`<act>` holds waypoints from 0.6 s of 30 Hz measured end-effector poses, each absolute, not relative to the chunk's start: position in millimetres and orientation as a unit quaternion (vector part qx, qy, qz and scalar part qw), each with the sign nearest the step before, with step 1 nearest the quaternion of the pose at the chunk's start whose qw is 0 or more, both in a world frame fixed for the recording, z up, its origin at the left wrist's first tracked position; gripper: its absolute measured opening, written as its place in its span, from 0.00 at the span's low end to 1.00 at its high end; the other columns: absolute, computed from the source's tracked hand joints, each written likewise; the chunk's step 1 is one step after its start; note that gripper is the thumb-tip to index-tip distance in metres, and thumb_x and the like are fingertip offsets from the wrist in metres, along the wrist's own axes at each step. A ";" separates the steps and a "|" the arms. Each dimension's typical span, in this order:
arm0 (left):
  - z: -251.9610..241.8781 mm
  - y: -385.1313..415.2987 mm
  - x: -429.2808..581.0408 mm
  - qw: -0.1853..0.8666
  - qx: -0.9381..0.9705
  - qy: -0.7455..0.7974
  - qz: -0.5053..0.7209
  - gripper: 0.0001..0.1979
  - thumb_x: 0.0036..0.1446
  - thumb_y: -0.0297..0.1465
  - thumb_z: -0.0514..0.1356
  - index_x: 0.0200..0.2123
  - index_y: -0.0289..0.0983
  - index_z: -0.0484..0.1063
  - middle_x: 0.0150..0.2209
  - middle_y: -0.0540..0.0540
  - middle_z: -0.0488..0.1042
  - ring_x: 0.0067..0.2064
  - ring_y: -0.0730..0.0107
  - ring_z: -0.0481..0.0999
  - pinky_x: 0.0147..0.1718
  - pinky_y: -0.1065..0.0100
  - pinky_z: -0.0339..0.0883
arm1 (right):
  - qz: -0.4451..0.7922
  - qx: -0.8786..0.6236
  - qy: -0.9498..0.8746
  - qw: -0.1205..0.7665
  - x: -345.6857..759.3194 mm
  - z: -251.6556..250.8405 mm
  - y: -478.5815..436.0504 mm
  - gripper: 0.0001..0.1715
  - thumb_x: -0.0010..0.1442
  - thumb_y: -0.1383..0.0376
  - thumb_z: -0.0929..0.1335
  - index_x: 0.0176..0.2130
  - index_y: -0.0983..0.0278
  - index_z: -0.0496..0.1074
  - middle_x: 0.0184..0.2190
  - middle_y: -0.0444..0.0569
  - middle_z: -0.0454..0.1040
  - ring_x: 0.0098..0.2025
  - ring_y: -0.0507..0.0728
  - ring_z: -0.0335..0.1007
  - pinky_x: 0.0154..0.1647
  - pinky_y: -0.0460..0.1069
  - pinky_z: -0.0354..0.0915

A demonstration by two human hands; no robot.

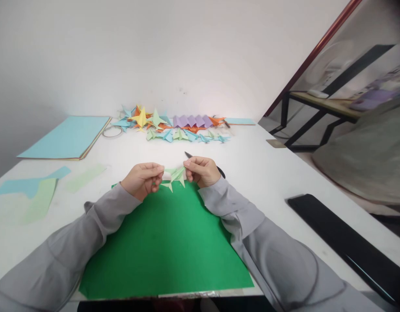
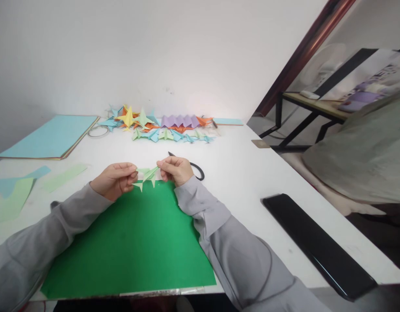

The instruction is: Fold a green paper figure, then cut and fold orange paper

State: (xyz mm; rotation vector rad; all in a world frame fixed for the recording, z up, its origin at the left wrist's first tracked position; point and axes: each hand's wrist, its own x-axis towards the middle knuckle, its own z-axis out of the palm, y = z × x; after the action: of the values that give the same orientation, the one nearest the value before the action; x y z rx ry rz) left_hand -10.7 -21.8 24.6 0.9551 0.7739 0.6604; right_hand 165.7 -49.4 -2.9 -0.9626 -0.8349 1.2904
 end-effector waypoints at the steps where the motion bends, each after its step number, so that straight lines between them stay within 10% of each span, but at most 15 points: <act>1: 25.3 -21.9 -11.3 0.772 0.441 0.352 0.292 0.14 0.35 0.30 0.69 0.17 0.31 0.65 0.16 0.52 0.61 0.17 0.82 0.60 0.11 0.79 0.54 | 0.565 -0.417 -0.365 0.611 166.0 -2.8 -49.6 0.17 0.30 0.60 0.77 0.17 0.67 0.69 0.08 0.40 0.67 0.08 0.45 0.58 0.08 0.39 0.54; 18: 24.6 -20.4 -12.4 0.821 0.404 0.350 0.200 0.09 0.41 0.26 0.65 0.19 0.31 0.66 0.16 0.52 0.62 0.15 0.81 0.60 0.09 0.80 0.50 | 0.639 -0.388 -0.402 0.529 166.2 -0.3 -52.4 0.16 0.28 0.63 0.77 0.16 0.68 0.70 0.08 0.42 0.68 0.08 0.46 0.60 0.09 0.39 0.56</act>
State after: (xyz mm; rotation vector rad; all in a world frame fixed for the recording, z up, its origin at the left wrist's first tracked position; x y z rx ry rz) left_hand -12.4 -20.4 24.6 0.8601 0.7460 0.4258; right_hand 166.2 -52.4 -0.3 -0.9260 -0.9608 1.5269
